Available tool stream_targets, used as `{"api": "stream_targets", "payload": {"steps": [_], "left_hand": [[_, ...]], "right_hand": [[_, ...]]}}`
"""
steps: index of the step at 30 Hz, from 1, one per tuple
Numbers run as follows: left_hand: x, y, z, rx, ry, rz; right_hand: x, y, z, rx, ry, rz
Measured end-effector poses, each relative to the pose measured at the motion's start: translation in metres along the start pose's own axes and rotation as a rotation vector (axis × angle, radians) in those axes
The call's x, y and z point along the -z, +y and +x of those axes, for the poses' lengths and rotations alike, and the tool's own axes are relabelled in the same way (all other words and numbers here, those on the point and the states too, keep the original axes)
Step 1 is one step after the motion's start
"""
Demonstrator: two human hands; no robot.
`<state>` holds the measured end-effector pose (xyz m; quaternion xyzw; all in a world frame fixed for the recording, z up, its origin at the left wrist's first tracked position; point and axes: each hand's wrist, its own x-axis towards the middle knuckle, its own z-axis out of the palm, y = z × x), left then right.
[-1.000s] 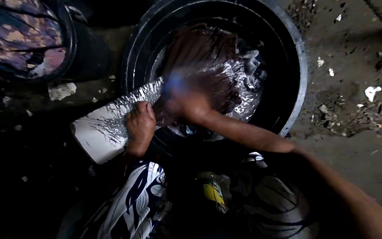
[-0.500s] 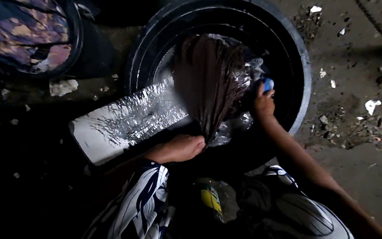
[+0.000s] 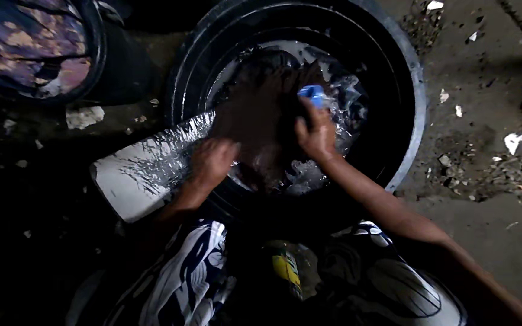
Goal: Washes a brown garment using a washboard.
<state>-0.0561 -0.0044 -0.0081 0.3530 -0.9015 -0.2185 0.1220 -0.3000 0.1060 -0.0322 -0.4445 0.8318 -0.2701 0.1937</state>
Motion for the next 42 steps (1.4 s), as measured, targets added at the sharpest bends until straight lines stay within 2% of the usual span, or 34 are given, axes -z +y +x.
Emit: {"api": "stream_targets", "payload": {"steps": [1,3,4,5,6,7,11,13,14,16,18,20,22,25,27,28,30,32,33,34,36,39,42], "left_hand": [[0.008,-0.008,-0.012,0.02,0.034,0.019],[0.021,-0.022,-0.038,0.051,0.0,0.09],[0.023,-0.026,-0.05,0.059,-0.026,0.134],[0.024,-0.029,-0.06,0.07,-0.048,0.177],[0.023,-0.031,-0.067,0.076,-0.05,0.208],[0.023,-0.034,-0.072,0.079,-0.044,0.222],[0.018,-0.033,-0.068,0.098,-0.021,0.207],[0.018,-0.032,-0.062,0.107,-0.044,0.169],[0.017,-0.034,-0.06,0.108,-0.021,0.152],[0.013,-0.04,-0.058,0.128,0.045,0.113],[0.011,-0.042,-0.065,0.128,0.094,0.114],[0.011,-0.043,-0.068,0.105,0.121,0.153],[0.013,-0.044,-0.067,0.099,0.117,0.167],[0.012,-0.041,-0.066,0.118,0.082,0.165],[0.013,-0.039,-0.061,0.137,0.056,0.163],[0.013,-0.039,-0.06,0.14,0.057,0.159],[0.009,-0.04,-0.061,0.136,0.088,0.143],[0.01,-0.043,-0.068,0.121,0.088,0.119],[0.011,-0.046,-0.067,0.105,0.089,0.114],[0.011,-0.048,-0.066,0.085,0.092,0.103],[0.018,-0.045,-0.068,0.09,0.042,0.022],[0.039,-0.024,-0.058,0.204,-0.287,-0.332],[0.045,-0.018,-0.05,0.167,-0.586,-0.506]], "right_hand": [[-0.012,-0.027,-0.007,0.164,-0.069,0.039],[-0.037,-0.077,-0.022,0.417,-0.385,0.064],[-0.048,-0.09,-0.025,0.52,-0.527,0.065],[-0.055,-0.092,-0.023,0.572,-0.596,0.057],[-0.055,-0.083,-0.015,0.536,-0.625,0.026],[-0.048,-0.068,-0.004,0.422,-0.631,-0.021],[-0.002,0.025,0.071,-0.035,-0.36,-0.227],[0.0,0.028,0.085,-0.201,-0.288,-0.275],[-0.007,0.013,0.076,-0.193,-0.256,-0.28],[-0.032,-0.04,0.031,0.042,-0.224,-0.186],[-0.06,-0.083,-0.027,0.37,-0.333,-0.012],[-0.061,-0.083,-0.034,0.461,-0.482,0.035],[-0.042,-0.045,0.002,0.306,-0.462,-0.094],[-0.005,0.027,0.073,-0.131,-0.315,-0.267],[0.002,0.032,0.094,-0.267,-0.201,-0.303],[-0.003,0.013,0.085,-0.239,-0.161,-0.284],[-0.031,-0.044,0.039,0.057,-0.134,-0.148],[-0.064,-0.086,-0.012,0.363,-0.315,-0.005],[-0.071,-0.09,-0.016,0.432,-0.397,0.023],[-0.067,-0.083,-0.005,0.413,-0.443,0.003],[-0.035,-0.052,0.033,0.155,-0.469,-0.121],[0.014,0.014,0.089,-0.235,-0.314,-0.293],[0.049,0.051,0.067,-0.374,-0.126,-0.343]]}}
